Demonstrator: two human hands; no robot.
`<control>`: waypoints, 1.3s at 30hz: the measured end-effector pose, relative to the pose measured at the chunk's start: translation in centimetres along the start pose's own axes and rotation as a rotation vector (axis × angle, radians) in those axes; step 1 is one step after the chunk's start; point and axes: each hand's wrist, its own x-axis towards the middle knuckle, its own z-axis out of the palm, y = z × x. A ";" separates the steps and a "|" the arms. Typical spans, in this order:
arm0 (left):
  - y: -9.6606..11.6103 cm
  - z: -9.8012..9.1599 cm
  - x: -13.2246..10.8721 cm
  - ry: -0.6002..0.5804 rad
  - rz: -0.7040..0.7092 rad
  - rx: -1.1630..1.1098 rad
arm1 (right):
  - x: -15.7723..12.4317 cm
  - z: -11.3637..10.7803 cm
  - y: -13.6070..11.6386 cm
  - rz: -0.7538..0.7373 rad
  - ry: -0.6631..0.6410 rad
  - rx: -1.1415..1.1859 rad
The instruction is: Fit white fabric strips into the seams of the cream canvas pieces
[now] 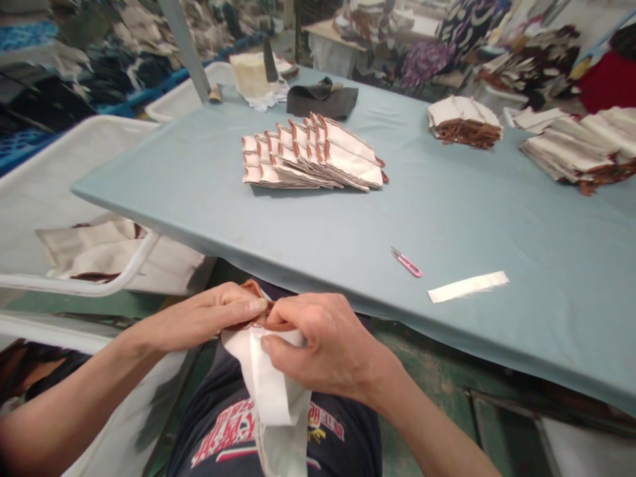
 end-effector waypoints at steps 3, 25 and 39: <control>0.1 0.1 0.1 -0.039 0.040 0.038 | -0.2 0.1 0.0 0.025 0.005 0.015; 0.9 5.0 2.8 0.237 0.480 0.601 | -2.6 -2.0 1.4 0.020 -0.012 0.180; 0.8 5.1 2.7 0.383 0.456 0.888 | -3.5 -2.0 1.5 0.108 0.086 0.138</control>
